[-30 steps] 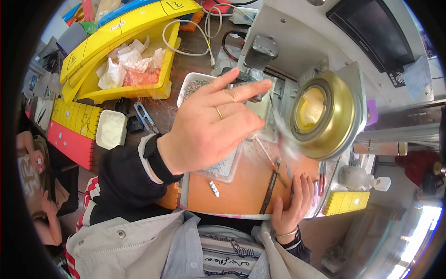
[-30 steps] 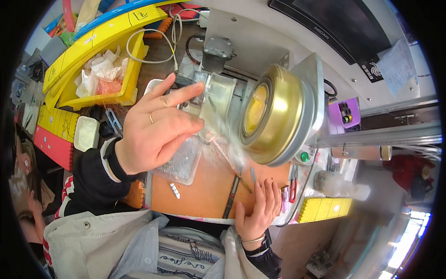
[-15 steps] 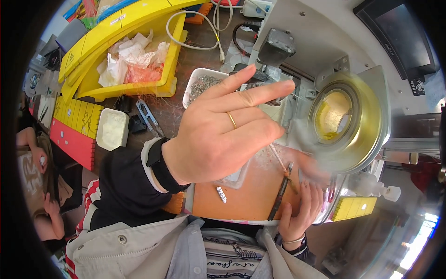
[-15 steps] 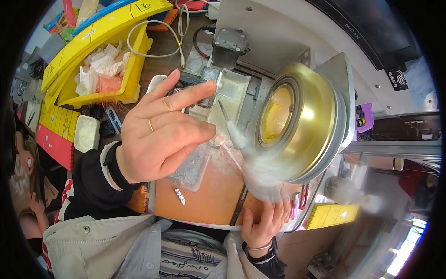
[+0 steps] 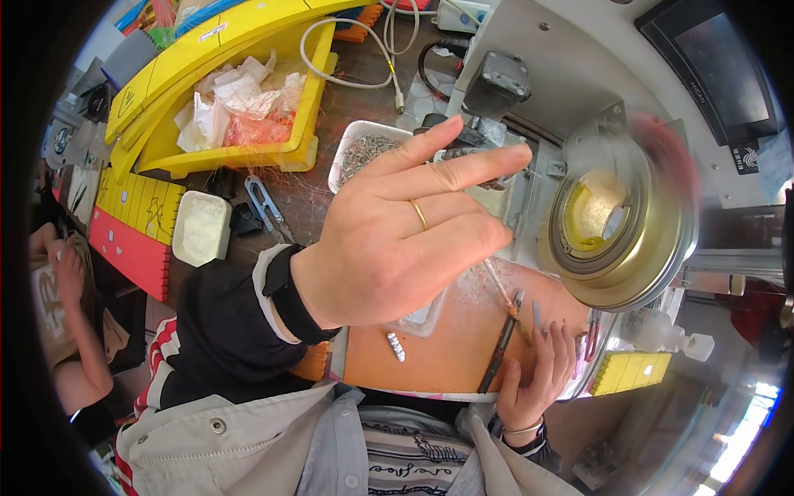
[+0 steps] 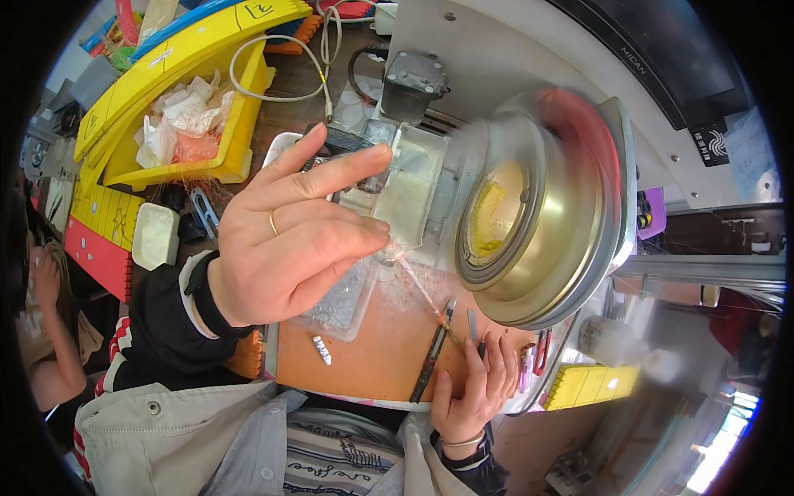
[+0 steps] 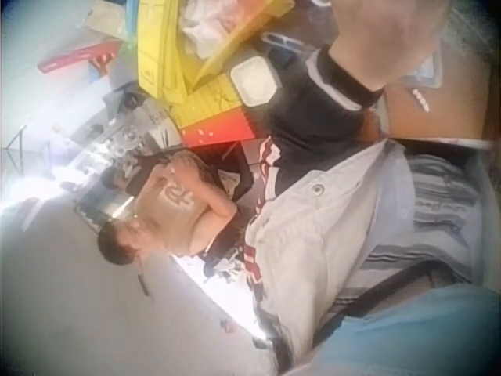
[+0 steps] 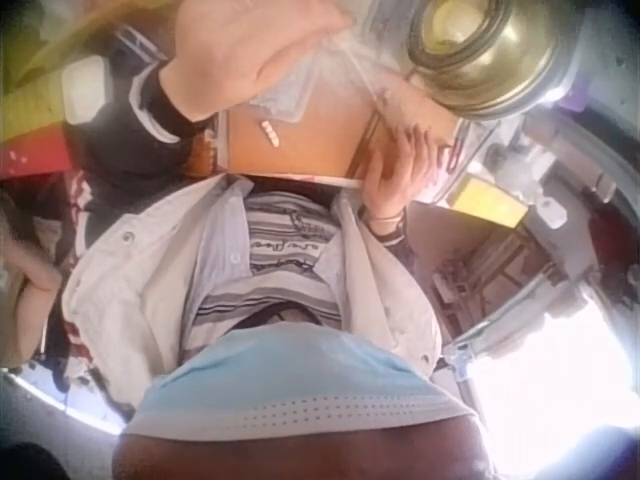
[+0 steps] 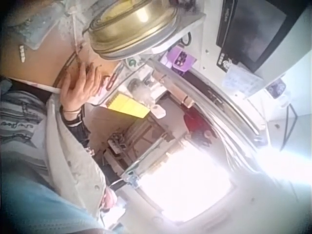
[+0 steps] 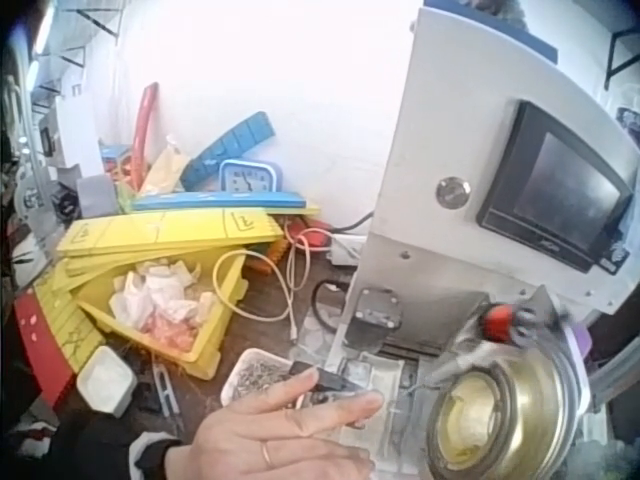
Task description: Assembling and gluing small electronic components at a dedicated workbench.
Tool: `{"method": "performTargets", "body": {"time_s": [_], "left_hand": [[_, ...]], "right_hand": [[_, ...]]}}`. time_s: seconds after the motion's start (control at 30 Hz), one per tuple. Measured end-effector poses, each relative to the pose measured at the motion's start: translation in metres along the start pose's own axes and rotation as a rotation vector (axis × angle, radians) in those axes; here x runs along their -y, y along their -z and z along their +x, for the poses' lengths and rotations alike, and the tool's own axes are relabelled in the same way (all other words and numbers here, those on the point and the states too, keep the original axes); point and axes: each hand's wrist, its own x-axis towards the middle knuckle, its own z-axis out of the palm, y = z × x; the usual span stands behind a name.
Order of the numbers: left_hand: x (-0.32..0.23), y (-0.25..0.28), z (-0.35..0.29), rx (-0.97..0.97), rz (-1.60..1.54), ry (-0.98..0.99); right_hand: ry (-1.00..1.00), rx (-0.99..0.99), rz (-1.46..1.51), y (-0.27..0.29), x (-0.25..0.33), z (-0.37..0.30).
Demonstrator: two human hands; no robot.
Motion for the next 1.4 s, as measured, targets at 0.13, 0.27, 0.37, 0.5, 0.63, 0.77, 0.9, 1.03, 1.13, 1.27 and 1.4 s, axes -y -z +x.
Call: {"method": "performTargets", "body": {"time_s": [0.13,0.27,0.37,0.5,0.63,0.77,0.9,1.03,1.13,1.27,1.4], "left_hand": [[0.0006,-0.0009,0.0002,0.001,-0.010,0.000],[0.0007,-0.0006,0.0001,0.005,-0.016,0.002],[0.0007,0.0006,-0.0005,0.012,-0.003,0.000],[0.0011,-0.0014,-0.0013,0.012,-0.006,0.003],[0.0011,-0.0014,-0.0010,0.014,-0.015,0.002],[0.0022,-0.0016,-0.0015,0.005,-0.024,-0.001],[0.0007,-0.0020,-0.0007,-0.002,-0.033,0.010],[0.0006,-0.0022,-0.0015,-0.007,-0.039,0.009],[0.0010,-0.0025,-0.0022,-0.020,-0.051,0.010],[0.0007,-0.0043,-0.0021,-0.044,-0.061,0.008],[0.0007,-0.0046,-0.0016,-0.055,-0.047,0.002]], "right_hand": [[0.015,0.011,-0.016,0.0007,0.0005,0.0014],[-0.013,-0.004,0.002,0.0000,0.0010,0.0012],[-0.017,-0.005,0.005,-0.0006,0.0013,0.0006],[0.016,0.040,-0.032,0.0025,0.0030,0.0020],[-0.006,0.017,-0.006,0.0003,0.0018,0.0010],[-0.017,0.001,0.004,-0.0003,0.0016,0.0013],[-0.010,-0.002,0.009,-0.0002,0.0014,0.0010],[-0.012,0.003,0.006,-0.0006,0.0017,0.0012],[-0.012,0.005,0.002,-0.0008,0.0021,0.0014],[-0.006,0.009,-0.009,-0.0011,0.0022,0.0014],[-0.007,-0.003,-0.003,-0.0014,0.0014,0.0006]]}}
